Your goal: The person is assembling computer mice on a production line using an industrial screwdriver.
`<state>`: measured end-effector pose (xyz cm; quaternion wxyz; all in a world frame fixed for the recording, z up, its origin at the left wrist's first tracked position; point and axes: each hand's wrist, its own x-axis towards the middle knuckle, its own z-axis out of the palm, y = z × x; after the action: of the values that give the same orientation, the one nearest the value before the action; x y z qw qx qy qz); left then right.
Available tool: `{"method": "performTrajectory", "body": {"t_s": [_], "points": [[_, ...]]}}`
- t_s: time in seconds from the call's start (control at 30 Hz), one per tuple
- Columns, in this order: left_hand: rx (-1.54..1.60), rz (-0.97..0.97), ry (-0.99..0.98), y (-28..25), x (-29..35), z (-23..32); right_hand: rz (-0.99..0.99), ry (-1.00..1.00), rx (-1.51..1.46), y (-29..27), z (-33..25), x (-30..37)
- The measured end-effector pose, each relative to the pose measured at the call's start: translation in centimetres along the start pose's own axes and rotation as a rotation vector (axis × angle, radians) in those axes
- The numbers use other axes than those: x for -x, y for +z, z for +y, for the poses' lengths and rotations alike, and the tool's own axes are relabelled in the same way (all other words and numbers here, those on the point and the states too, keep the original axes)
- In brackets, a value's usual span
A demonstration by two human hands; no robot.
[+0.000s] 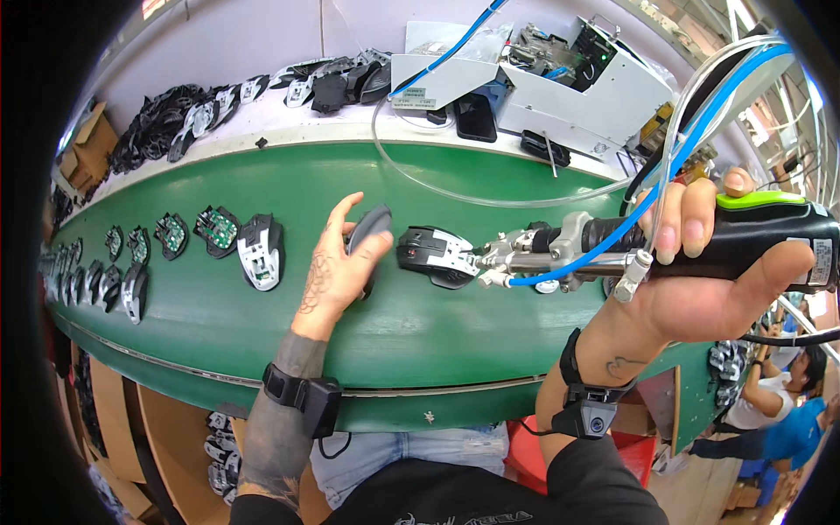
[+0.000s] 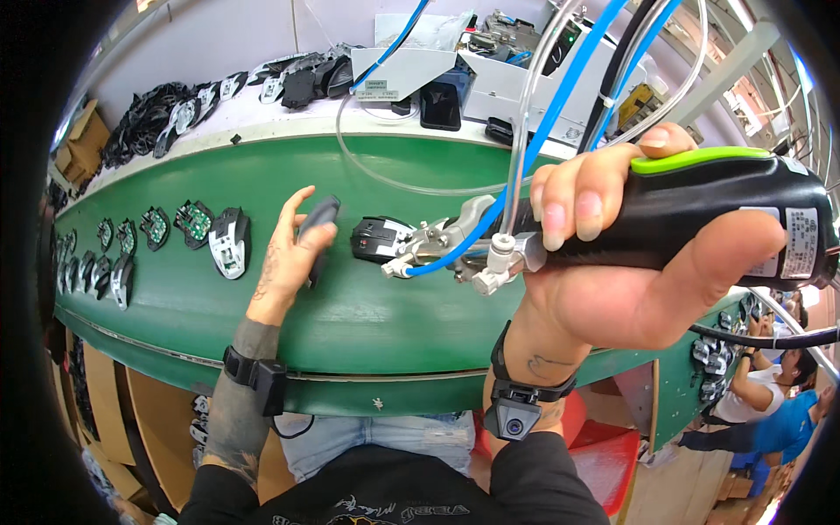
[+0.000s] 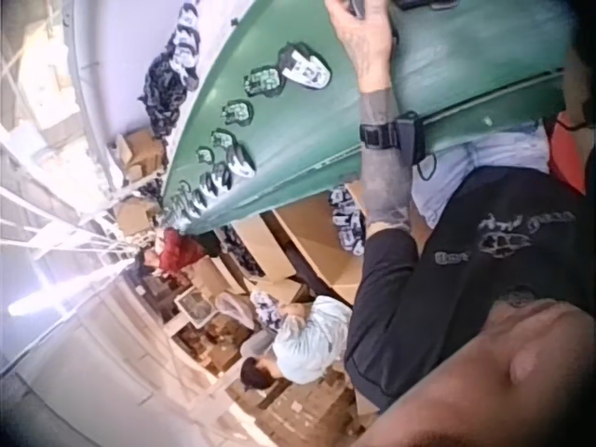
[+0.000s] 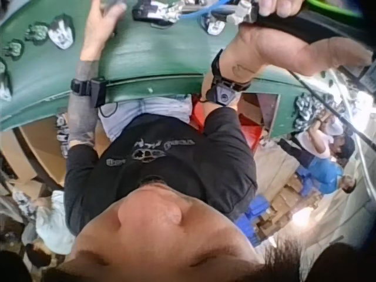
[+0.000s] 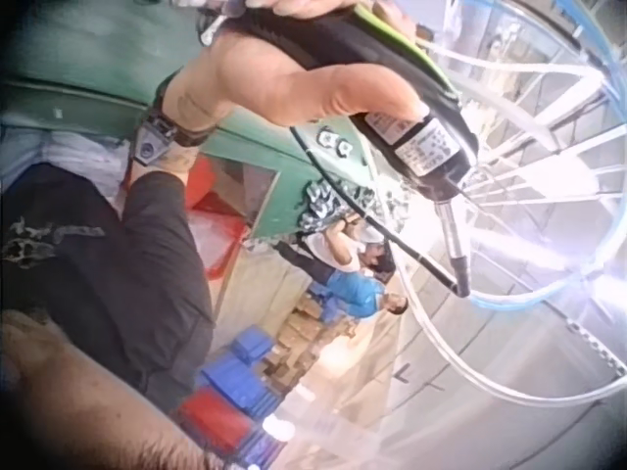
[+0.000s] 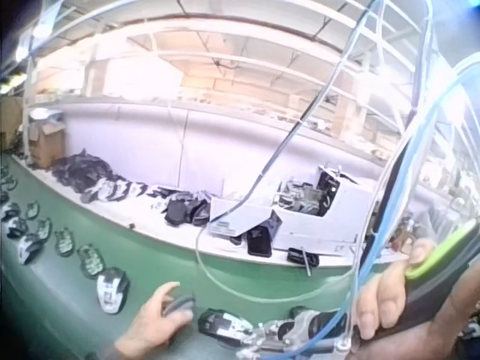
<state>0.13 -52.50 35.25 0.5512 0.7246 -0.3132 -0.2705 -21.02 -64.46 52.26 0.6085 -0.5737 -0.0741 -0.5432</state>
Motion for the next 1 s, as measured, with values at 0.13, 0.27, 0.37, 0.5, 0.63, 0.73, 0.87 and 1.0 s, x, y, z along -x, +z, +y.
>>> {"method": "performTrajectory", "body": {"t_s": [0.13, 0.27, 0.37, 0.5, 0.63, 0.73, 0.87, 1.0], "points": [[1.143, -0.336, -0.164, 1.4, 1.1, 1.1, 0.013, -0.086, -0.055, -0.4, 0.7, 0.3], [1.301, -0.404, -0.25, 2.7, 2.1, 1.5, 0.039, -0.07, -0.122, 0.2, 1.8, 0.5], [1.27, -0.479, -0.255, 3.2, 2.2, 0.9, 0.06, -0.075, -0.113, 0.7, 1.9, 0.7], [1.267, -0.484, -0.293, 3.3, 2.5, 0.9, 0.042, -0.082, -0.106, 0.9, 2.1, 0.7], [1.243, -0.523, -0.297, 3.4, 2.5, 1.0, 0.036, -0.074, -0.127, 1.1, 2.3, 0.7], [1.238, -0.541, -0.326, 3.4, 2.5, 0.8, 0.035, -0.083, -0.104, 0.9, 2.3, 0.6], [1.258, -0.562, -0.349, 3.4, 2.6, 0.9, 0.06, -0.075, -0.092, 1.0, 2.3, 0.6], [1.267, -0.591, -0.346, 3.3, 2.7, 1.2, 0.037, -0.042, -0.134, 1.1, 2.5, 0.6]]}}
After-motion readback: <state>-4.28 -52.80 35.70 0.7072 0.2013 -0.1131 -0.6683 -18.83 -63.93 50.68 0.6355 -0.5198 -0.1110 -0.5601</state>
